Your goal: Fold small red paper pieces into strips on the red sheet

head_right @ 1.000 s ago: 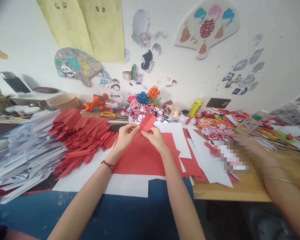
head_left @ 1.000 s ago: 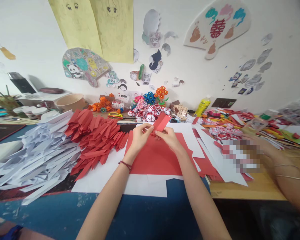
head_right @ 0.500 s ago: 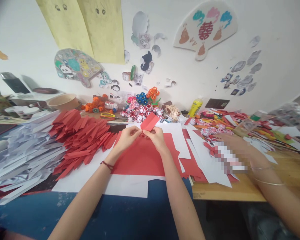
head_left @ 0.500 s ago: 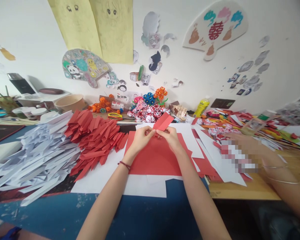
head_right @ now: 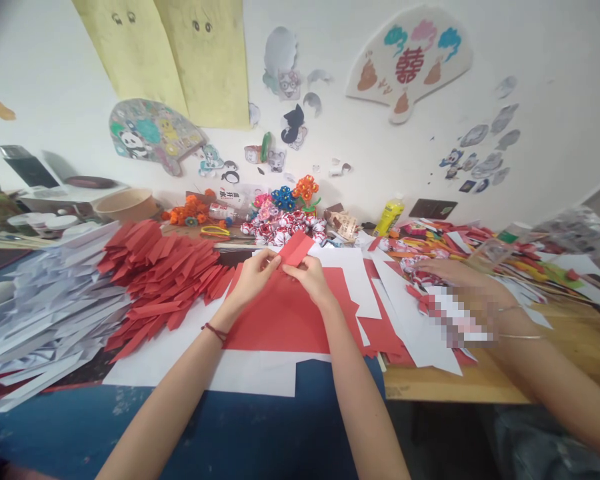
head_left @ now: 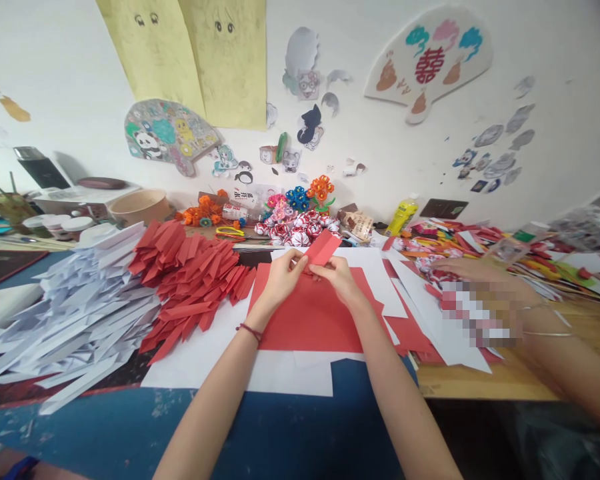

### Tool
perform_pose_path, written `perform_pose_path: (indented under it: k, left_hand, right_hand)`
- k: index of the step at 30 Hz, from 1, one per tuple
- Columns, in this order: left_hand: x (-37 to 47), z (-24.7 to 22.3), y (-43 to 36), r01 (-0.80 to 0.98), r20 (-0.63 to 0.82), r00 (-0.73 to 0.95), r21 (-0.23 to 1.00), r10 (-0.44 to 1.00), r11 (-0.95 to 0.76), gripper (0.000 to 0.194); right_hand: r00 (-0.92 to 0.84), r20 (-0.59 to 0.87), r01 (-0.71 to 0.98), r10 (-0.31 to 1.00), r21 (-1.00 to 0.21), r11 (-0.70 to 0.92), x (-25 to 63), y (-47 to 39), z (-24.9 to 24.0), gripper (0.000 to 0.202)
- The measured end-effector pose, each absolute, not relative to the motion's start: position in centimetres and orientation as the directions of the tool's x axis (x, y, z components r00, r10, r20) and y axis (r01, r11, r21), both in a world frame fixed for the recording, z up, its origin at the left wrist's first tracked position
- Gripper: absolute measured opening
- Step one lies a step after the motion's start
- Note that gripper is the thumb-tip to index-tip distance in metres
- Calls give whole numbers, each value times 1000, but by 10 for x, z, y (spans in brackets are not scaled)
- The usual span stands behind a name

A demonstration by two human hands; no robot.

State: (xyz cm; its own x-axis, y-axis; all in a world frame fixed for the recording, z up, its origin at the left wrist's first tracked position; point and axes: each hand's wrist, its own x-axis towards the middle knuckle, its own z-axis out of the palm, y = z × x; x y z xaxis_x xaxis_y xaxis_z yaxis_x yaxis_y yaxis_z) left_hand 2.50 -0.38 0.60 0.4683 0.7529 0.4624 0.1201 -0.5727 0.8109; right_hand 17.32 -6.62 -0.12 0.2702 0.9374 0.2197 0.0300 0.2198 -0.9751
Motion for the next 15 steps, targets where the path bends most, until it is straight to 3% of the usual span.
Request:
perform_pose_path:
  k: [6, 11, 15]
  left_hand:
    - [21, 9, -2, 126, 514, 420, 784, 749, -608, 26]
    - [21, 5, 1, 214, 433, 490, 781, 757, -586, 30]
    - [19, 7, 2, 284, 441, 405, 772, 801, -569, 27]
  right_hand:
    - [237, 258, 63, 937, -966, 250, 171, -65, -1, 33]
    - [371, 356, 118, 858, -934, 336, 178, -59, -8, 33]
    - [299, 312, 184, 902, -946, 267, 179, -59, -10, 34]
